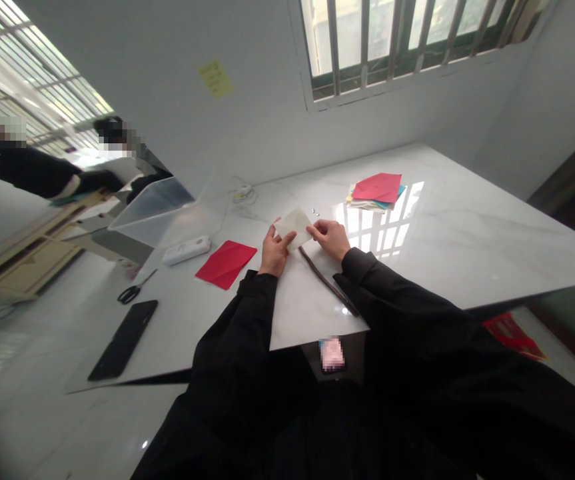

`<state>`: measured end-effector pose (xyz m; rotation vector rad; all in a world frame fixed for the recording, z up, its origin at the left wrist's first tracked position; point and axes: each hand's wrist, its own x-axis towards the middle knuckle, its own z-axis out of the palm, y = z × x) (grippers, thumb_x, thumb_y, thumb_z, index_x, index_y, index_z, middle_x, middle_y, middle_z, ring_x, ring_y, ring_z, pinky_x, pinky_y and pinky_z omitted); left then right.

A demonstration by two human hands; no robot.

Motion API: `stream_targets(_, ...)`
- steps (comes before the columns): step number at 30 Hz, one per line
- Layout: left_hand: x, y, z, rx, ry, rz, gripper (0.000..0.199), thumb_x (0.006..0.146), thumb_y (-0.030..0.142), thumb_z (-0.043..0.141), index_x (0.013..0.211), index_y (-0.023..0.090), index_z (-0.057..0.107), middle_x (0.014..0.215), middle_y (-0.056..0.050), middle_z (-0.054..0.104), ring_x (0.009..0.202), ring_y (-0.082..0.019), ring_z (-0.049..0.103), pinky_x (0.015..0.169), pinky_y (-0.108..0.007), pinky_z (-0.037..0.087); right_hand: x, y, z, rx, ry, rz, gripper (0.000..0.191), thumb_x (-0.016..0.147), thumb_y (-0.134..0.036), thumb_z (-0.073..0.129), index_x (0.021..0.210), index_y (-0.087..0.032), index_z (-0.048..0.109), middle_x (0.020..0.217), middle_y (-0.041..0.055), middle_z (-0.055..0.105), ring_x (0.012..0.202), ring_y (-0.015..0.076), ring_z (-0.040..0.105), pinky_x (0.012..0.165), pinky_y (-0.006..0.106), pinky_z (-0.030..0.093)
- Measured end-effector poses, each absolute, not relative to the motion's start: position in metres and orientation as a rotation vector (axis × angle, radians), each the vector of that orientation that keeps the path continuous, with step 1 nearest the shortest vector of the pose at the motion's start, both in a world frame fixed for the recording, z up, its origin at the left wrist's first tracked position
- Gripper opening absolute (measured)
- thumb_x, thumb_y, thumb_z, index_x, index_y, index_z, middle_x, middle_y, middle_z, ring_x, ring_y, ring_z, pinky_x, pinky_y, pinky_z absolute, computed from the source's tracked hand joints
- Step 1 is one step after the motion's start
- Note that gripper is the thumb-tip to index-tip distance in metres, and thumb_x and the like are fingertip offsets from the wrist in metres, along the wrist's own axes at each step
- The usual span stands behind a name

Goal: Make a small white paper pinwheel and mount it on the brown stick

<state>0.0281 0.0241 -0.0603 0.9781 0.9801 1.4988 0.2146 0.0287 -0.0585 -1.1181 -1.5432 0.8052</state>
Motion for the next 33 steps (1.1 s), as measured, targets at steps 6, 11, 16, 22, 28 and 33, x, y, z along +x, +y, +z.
stream_targets(6, 0.0296, 0.0239, -0.0625, 1.094, 1.010, 1.445, 0.122, 0.057, 0.024, 0.101, 0.162, 0.027, 0.038, 0.133, -0.014, 0.072, 0.112, -0.027, 0.074, 0.103, -0.040, 0.057, 0.2162, 0.0310, -0.0592, -1.122, -1.502, 0.804, 0.047, 0.091, -0.065, 0.063, 0.077, -0.021, 0.068, 0.067, 0.0026, 0.070, 0.066, 0.0189, 0.064, 0.069, 0.031, 0.047)
stream_targets(11, 0.0297, 0.0279, -0.0641, 1.014, 1.122, 1.444, 0.068, 0.077, 0.030, 0.087, 0.138, 0.017, 0.062, 0.116, -0.010, 0.076, 0.099, -0.022, 0.074, 0.087, -0.033, 0.060, 0.2159, 0.0302, -0.0581, -1.104, -1.491, 0.807, 0.048, 0.091, -0.066, 0.063, 0.077, -0.020, 0.068, 0.066, 0.0019, 0.069, 0.064, 0.0174, 0.061, 0.067, 0.030, 0.046)
stream_targets(16, 0.0323, 0.0254, -0.0574, 0.921, 1.181, 1.449, 0.026, 0.086, 0.034, 0.080, 0.099, 0.013, 0.072, 0.098, -0.008, 0.077, 0.081, -0.015, 0.071, 0.070, -0.024, 0.057, 0.2182, 0.0329, -0.0597, -1.117, -1.454, 0.785, 0.045, 0.092, -0.063, 0.063, 0.079, -0.020, 0.068, 0.067, 0.0017, 0.068, 0.063, 0.0173, 0.059, 0.066, 0.030, 0.046)
stream_targets(22, 0.0309, 0.0233, -0.0557, 0.934, 1.151, 1.438, 0.038, 0.073, 0.036, 0.093, 0.095, 0.012, 0.071, 0.091, -0.006, 0.075, 0.071, -0.014, 0.070, 0.066, -0.025, 0.053, 0.2195, 0.0363, -0.0630, -1.183, -1.430, 0.788, 0.043, 0.092, -0.061, 0.061, 0.083, -0.020, 0.068, 0.070, 0.0024, 0.069, 0.067, 0.0185, 0.062, 0.068, 0.031, 0.048)
stream_targets(28, 0.0289, 0.0215, -0.0594, 1.011, 1.040, 1.453, 0.053, 0.058, 0.041, 0.099, 0.095, 0.012, 0.074, 0.095, -0.009, 0.079, 0.085, -0.020, 0.072, 0.082, -0.034, 0.058, 0.2162, 0.0350, -0.0633, -1.226, -1.450, 0.772, 0.072, 0.074, -0.064, 0.081, 0.129, -0.021, 0.063, 0.097, 0.0049, 0.073, 0.071, 0.0201, 0.067, 0.076, 0.038, 0.057)
stream_targets(33, 0.0291, 0.0195, -0.0604, 1.083, 0.986, 1.407, 0.059, 0.060, 0.039, 0.097, 0.107, 0.013, 0.074, 0.107, -0.012, 0.080, 0.092, -0.025, 0.074, 0.086, -0.037, 0.058, 0.2166, 0.0325, -0.0606, -1.234, -1.419, 0.779, 0.087, 0.072, -0.073, 0.080, 0.139, -0.022, 0.059, 0.115, 0.0112, 0.071, 0.073, 0.0223, 0.068, 0.081, 0.045, 0.061)
